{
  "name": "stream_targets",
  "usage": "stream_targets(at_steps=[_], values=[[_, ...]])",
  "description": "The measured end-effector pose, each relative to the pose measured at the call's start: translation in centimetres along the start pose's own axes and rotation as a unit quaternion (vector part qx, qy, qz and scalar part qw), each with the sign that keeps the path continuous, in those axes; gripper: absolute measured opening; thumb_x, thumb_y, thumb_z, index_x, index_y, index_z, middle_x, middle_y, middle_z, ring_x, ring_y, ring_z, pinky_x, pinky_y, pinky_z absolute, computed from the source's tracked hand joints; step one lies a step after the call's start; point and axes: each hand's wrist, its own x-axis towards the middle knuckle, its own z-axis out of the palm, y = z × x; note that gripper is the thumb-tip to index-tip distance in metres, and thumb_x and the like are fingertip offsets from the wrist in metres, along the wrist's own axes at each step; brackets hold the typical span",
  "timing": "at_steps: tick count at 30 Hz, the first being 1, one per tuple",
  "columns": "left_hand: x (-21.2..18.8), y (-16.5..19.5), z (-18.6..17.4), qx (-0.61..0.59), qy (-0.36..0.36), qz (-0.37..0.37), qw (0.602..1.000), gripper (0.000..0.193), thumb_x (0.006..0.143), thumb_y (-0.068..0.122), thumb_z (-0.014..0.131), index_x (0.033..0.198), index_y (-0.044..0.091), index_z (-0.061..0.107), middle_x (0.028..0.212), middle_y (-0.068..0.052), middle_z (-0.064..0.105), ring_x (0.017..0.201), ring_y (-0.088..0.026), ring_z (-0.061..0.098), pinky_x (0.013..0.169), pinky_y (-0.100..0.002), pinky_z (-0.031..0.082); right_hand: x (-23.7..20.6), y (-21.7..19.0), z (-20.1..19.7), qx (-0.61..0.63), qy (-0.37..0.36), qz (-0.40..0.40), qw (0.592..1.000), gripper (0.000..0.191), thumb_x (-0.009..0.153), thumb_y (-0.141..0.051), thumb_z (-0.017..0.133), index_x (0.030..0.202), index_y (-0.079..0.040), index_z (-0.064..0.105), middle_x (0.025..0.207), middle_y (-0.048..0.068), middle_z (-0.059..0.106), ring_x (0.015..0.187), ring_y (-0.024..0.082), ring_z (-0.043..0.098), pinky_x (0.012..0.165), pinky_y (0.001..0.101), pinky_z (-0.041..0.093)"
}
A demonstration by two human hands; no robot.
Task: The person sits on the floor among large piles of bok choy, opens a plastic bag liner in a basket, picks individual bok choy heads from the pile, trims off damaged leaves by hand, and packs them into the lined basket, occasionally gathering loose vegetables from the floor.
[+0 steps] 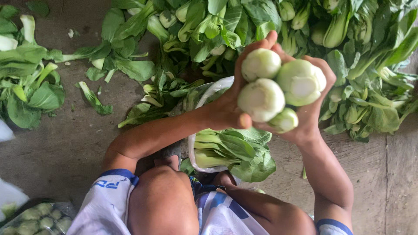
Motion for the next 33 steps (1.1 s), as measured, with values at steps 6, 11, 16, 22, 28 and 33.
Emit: stream_targets(at_steps=[6,11,16,22,28,33], values=[[0.7,3.2,-3.6,0.106,-0.067,-0.064,0.990,0.100,0.099,0.080,0.042,0.163,0.013,0.003,0.170,-0.008,0.005,0.161,-0.021,0.009,0.137,-0.036,0.017,0.6,1.4,-2.2,0.037,-0.001,0.055,0.998,0.117,0.063,-0.024,0.104,0.149,-0.014,0.027,0.137,0.009,0.051,0.125,0.024,0.058,0.110,0.0399,0.050],[-0.7,6.2,-7.7,0.452,0.093,-0.188,0.867,0.067,0.104,0.065,0.046,0.119,0.004,0.071,0.115,-0.014,0.073,0.103,-0.025,0.075,0.091,-0.037,0.059,1.6,-1.6,-4.1,-0.112,-0.015,0.117,0.987,0.109,0.057,-0.024,0.102,0.143,-0.011,0.037,0.130,0.012,0.056,0.121,0.030,0.059,0.104,0.0449,0.049],[-3.7,3.2,-10.0,0.492,0.002,-0.322,0.809,0.038,0.098,0.040,0.069,0.100,0.003,0.073,0.079,-0.011,0.072,0.072,-0.025,0.071,0.067,-0.039,0.055,1.2,-3.9,0.4,-0.291,-0.172,0.149,0.929,0.102,0.051,-0.024,0.100,0.136,-0.007,0.048,0.124,0.015,0.061,0.116,0.035,0.059,0.098,0.0500,0.047],[-6.6,-1.7,-10.7,0.120,0.173,-0.363,0.908,0.029,0.100,0.025,0.065,0.101,-0.002,0.074,0.077,0.001,0.070,0.066,-0.005,0.057,0.059,-0.024,0.048,-1.0,-1.3,8.2,-0.279,-0.144,-0.076,0.946,0.096,0.062,-0.028,0.097,0.135,0.004,0.045,0.138,0.022,0.056,0.129,0.040,0.054,0.111,0.0551,0.036],[-6.7,0.5,-10.1,0.233,0.194,-0.264,0.916,0.031,0.103,0.026,0.070,0.097,-0.004,0.072,0.080,-0.002,0.070,0.072,-0.003,0.055,0.062,-0.025,0.048,-2.9,-0.7,8.5,-0.323,-0.187,-0.110,0.921,0.095,0.056,-0.021,0.090,0.138,-0.003,0.045,0.140,0.018,0.056,0.130,0.036,0.056,0.108,0.0536,0.038],[-5.4,3.4,-7.5,0.420,0.134,-0.237,0.866,0.023,0.098,0.022,0.071,0.095,0.000,0.071,0.071,-0.013,0.070,0.060,-0.016,0.068,0.056,-0.033,0.052,-1.3,-1.4,7.9,-0.280,-0.268,-0.070,0.919,0.102,0.050,-0.027,0.088,0.138,0.000,0.045,0.138,0.017,0.057,0.128,0.035,0.056,0.102,0.0523,0.039]])
